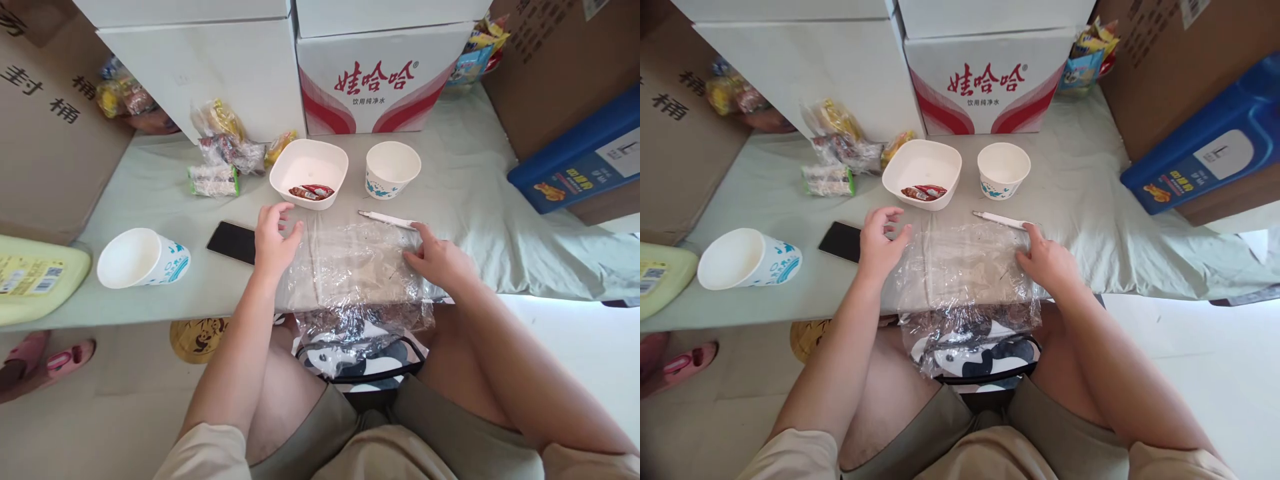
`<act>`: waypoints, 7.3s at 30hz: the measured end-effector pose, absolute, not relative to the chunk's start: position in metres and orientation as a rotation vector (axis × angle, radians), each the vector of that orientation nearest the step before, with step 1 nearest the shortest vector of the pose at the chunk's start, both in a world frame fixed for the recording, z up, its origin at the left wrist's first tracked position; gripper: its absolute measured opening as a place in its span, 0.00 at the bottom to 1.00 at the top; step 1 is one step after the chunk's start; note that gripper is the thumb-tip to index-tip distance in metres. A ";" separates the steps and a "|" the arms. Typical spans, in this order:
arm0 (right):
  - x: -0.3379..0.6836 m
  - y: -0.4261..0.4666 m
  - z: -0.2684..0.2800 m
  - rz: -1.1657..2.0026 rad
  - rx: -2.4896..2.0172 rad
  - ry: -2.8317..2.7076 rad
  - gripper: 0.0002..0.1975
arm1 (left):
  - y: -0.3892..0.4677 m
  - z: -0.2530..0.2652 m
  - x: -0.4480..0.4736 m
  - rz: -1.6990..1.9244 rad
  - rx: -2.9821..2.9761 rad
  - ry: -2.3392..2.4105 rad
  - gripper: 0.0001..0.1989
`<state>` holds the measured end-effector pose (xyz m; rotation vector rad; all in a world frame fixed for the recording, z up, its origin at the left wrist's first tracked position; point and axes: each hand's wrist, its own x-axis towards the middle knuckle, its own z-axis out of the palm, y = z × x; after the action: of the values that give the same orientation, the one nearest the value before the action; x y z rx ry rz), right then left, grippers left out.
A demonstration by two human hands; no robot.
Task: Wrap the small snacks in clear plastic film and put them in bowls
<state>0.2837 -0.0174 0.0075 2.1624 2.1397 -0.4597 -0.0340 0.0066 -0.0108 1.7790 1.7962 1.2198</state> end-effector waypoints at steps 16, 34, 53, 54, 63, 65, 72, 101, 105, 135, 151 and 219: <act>0.258 -0.059 0.005 -0.880 1.028 2.926 0.31 | -0.001 -0.017 -0.014 0.467 2.229 1.740 0.16; 0.269 -0.035 0.012 -1.299 1.600 2.923 0.19 | -0.052 0.009 0.017 0.687 1.776 1.386 0.08; 0.277 -0.020 0.001 -1.640 2.491 2.529 0.19 | -0.031 -0.004 -0.002 0.974 1.147 1.429 0.14; 0.278 -0.017 0.001 -1.679 2.516 2.431 0.18 | -0.030 -0.005 -0.002 0.948 1.146 1.452 0.14; 0.281 -0.006 0.000 -1.282 2.681 2.302 0.16 | -0.029 -0.013 -0.008 0.763 1.694 1.774 0.10; 0.280 -0.003 -0.005 -0.822 2.615 2.519 0.14 | -0.028 -0.015 -0.008 0.703 1.929 1.872 0.07; 0.268 0.002 -0.022 0.013 1.871 2.873 0.29 | -0.020 -0.021 -0.006 0.570 2.195 1.870 0.15; 0.300 -0.025 0.007 -0.655 1.994 3.090 0.19 | -0.015 -0.014 -0.010 0.717 1.667 1.386 0.07; 0.273 -0.028 0.000 -0.737 1.556 3.128 0.28 | -0.017 -0.010 -0.001 0.647 1.651 1.240 0.06; 0.242 -0.027 0.008 -1.923 1.836 2.266 0.17 | -0.006 -0.004 0.014 1.052 0.889 1.200 0.15; 0.243 -0.031 0.007 -2.255 1.403 2.019 0.44 | -0.005 0.001 0.004 1.171 0.933 1.250 0.11; 0.243 -0.019 -0.009 -2.749 2.335 2.156 0.36 | -0.014 -0.020 0.029 0.977 0.911 0.933 0.34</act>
<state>0.2426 -0.0191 -0.0085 2.3351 2.1560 -2.7487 0.0290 -0.0139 -0.0198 0.9105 0.9332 0.9775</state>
